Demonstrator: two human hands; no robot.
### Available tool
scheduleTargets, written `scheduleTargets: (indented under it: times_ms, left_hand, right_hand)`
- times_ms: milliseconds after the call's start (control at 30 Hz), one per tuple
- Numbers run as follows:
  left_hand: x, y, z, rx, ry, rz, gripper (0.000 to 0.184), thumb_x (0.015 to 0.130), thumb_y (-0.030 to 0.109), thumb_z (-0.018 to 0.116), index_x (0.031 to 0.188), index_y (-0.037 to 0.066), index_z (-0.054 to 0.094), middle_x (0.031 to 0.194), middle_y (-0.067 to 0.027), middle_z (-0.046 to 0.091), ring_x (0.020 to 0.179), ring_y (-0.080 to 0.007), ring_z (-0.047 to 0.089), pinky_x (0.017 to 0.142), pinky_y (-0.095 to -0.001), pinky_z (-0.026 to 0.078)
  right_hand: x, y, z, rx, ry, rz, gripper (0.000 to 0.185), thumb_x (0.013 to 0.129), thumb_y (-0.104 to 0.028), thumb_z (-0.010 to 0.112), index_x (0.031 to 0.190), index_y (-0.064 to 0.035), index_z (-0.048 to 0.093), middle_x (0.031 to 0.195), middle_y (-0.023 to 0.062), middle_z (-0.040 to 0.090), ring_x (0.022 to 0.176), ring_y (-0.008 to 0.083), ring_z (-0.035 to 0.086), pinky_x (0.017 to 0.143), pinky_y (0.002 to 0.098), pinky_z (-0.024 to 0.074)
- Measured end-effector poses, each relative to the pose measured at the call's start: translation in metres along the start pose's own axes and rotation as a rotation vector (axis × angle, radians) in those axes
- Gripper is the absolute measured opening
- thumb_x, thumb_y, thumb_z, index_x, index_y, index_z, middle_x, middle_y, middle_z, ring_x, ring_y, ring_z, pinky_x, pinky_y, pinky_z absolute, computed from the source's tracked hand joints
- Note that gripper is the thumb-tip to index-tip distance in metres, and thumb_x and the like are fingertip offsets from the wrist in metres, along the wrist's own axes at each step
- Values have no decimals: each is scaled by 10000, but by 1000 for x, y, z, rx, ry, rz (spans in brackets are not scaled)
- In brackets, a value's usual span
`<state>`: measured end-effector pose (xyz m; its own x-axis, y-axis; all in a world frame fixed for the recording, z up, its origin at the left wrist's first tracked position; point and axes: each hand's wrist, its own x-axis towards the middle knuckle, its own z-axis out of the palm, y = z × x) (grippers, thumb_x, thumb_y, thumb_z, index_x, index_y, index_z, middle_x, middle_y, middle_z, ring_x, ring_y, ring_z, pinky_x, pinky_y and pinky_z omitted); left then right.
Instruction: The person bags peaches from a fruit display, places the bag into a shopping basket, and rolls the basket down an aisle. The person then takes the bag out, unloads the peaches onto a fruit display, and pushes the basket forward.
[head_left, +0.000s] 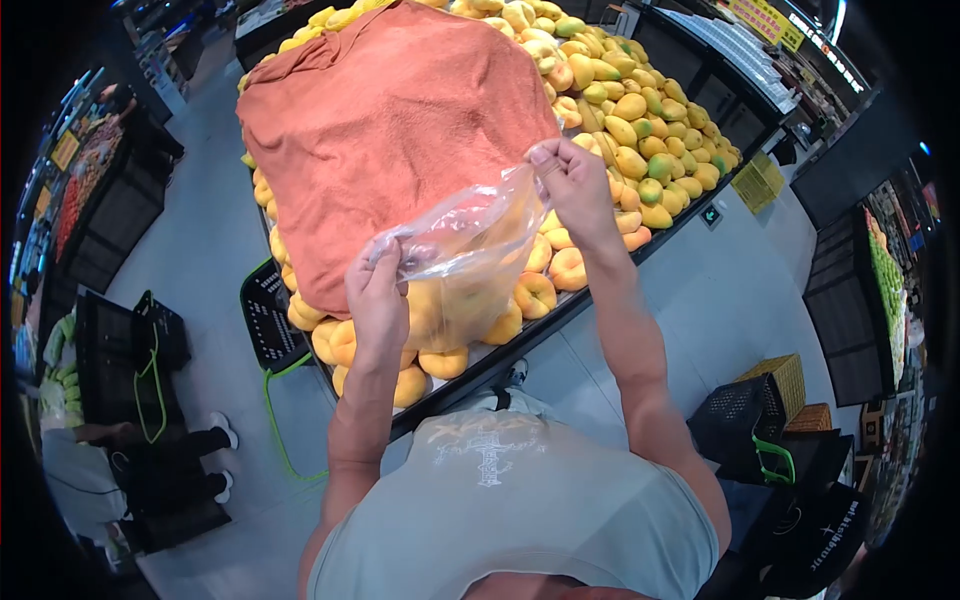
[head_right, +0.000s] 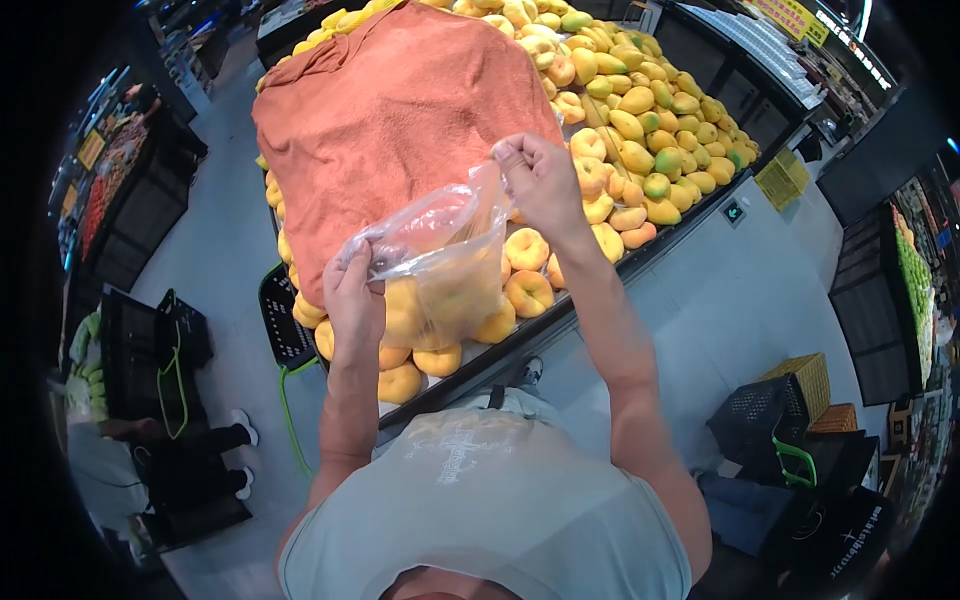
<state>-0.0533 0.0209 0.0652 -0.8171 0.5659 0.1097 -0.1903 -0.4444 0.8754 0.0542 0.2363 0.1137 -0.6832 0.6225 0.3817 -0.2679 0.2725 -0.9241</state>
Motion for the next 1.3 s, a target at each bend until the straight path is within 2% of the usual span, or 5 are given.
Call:
scheduleTargets:
  times_ms: [667, 833, 1100, 1233, 1300]
  left_hand:
    - [-6, 35, -2, -168, -81, -4, 207, 984, 112, 431, 1018, -27, 581, 849, -114, 680, 838, -227, 677, 801, -355, 557]
    - [-9, 34, -3, -213, -104, -24, 204, 976, 94, 441, 1019, -41, 588, 893, -142, 677, 814, -195, 670, 778, -316, 534]
    - [-11, 31, -1, -166, -147, -18, 203, 971, 90, 441, 995, -41, 595, 873, -161, 687, 805, -199, 673, 732, -283, 514]
    - [-8, 28, -2, -141, -146, -10, 202, 965, 92, 452, 1018, -41, 595, 883, -111, 684, 806, -163, 668, 679, -238, 498]
    - [-5, 27, -2, -106, -125, -12, 204, 964, 95, 456, 1028, -42, 593, 883, -91, 681, 807, -153, 666, 667, -223, 494]
  right_hand:
    - [20, 17, 2, 262, 36, 87, 183, 938, -190, 593, 953, -11, 626, 725, 6, 642, 583, 64, 569, 529, 194, 449]
    - [-20, 56, -19, 84, -102, 47, 674, 869, -525, 592, 1313, -47, 422, 1115, 72, 574, 974, 136, 560, 801, 291, 472]
    - [-53, 80, 9, 50, -519, 331, 1139, 597, -727, 725, 1377, 12, 347, 1296, 141, 485, 1202, 227, 465, 998, 365, 397]
    - [-36, 124, 18, -227, -560, 150, 812, 742, -528, 750, 1272, 24, 474, 1149, 101, 592, 1056, 185, 563, 909, 324, 457]
    - [-29, 120, 20, 101, -474, 327, 371, 877, -254, 672, 1112, 17, 582, 978, 62, 655, 866, 130, 620, 791, 285, 495]
